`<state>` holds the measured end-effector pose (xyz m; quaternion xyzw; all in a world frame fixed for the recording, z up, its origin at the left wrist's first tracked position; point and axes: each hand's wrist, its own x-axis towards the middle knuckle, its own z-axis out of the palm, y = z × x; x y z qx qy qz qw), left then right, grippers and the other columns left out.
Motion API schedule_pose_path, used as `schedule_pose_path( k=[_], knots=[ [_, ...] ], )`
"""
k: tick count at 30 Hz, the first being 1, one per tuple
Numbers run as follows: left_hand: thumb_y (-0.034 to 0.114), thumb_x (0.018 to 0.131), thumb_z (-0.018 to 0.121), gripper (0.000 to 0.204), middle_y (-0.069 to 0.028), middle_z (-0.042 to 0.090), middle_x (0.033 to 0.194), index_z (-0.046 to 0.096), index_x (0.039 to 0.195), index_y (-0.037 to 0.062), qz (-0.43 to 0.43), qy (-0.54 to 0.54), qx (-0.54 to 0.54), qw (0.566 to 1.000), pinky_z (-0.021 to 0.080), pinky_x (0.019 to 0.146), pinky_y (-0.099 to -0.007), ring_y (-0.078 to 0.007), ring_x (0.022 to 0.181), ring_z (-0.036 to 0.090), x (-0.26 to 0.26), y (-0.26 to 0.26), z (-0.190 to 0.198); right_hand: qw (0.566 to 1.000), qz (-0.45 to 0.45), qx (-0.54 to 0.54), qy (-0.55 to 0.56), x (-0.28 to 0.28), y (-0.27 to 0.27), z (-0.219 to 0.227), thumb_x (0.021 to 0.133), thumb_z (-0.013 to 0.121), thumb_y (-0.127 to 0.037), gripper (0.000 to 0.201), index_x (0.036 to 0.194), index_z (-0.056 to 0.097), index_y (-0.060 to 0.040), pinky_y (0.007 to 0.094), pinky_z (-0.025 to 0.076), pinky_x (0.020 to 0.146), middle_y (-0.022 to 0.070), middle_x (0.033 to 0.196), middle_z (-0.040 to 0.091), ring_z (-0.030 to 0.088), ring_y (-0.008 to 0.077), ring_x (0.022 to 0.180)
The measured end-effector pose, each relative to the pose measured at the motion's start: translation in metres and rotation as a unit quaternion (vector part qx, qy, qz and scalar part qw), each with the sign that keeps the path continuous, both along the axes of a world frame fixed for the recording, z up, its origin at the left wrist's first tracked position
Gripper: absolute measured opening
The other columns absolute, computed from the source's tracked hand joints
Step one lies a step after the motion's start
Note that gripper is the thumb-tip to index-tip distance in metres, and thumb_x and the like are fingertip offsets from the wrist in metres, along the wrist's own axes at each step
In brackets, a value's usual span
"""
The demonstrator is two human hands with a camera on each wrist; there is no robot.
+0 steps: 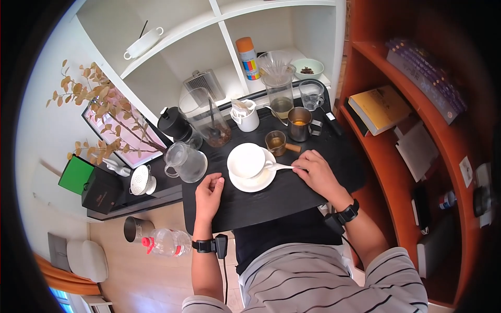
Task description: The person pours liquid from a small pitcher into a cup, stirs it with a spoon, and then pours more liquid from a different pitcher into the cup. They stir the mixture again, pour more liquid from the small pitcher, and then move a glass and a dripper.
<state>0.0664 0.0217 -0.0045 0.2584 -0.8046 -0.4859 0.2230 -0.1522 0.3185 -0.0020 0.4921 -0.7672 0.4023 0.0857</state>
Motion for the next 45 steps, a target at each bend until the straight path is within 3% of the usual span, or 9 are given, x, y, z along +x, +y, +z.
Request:
schedule_pose_path(
  k=[1,5,16,45],
  knots=[
    [0.018,0.106,0.072,0.025,-0.0004,0.073,0.093,0.075,0.12,-0.0026,0.009,0.031,0.026,0.999,0.05,0.08,-0.0238,-0.0075,0.086,0.063,-0.001,0.001,-0.001,1.0,-0.001,0.001,-0.004,0.0,0.0,0.0,0.091,0.079,-0.011,0.011,0.1,0.077,-0.0058,0.0408,0.052,0.089,0.0067,0.096,0.064,0.062,0.0284,0.096],
    [0.015,0.105,0.072,0.023,0.0015,0.072,0.092,0.075,0.119,-0.0037,0.026,0.052,0.057,0.997,0.05,0.077,-0.0221,-0.0042,0.082,0.059,-0.001,0.001,-0.004,1.0,-0.002,0.005,-0.005,0.0,0.001,0.0,0.091,0.079,-0.011,0.011,0.101,0.078,-0.0059,0.0408,0.052,0.089,0.0067,0.097,0.064,0.062,0.0284,0.097],
    [0.013,0.104,0.072,0.018,0.0045,0.069,0.087,0.077,0.113,-0.0019,0.032,0.055,0.015,0.998,0.047,0.07,-0.0204,-0.0022,0.075,0.054,-0.002,0.004,-0.013,1.0,-0.009,0.012,-0.027,0.003,0.0,0.005,0.088,0.083,-0.012,0.016,0.102,0.077,-0.0052,0.042,0.053,0.09,0.0083,0.099,0.066,0.064,0.0306,0.098],
    [0.013,0.105,0.071,0.016,0.0033,0.069,0.087,0.077,0.112,-0.0005,0.051,0.035,0.026,0.998,0.046,0.072,-0.0203,-0.0029,0.077,0.057,-0.002,0.01,-0.006,0.997,-0.034,0.026,-0.065,0.003,0.0,0.012,0.087,0.085,-0.017,0.021,0.103,0.076,-0.0063,0.0416,0.053,0.091,0.0063,0.103,0.065,0.063,0.0293,0.102]
  ],
)
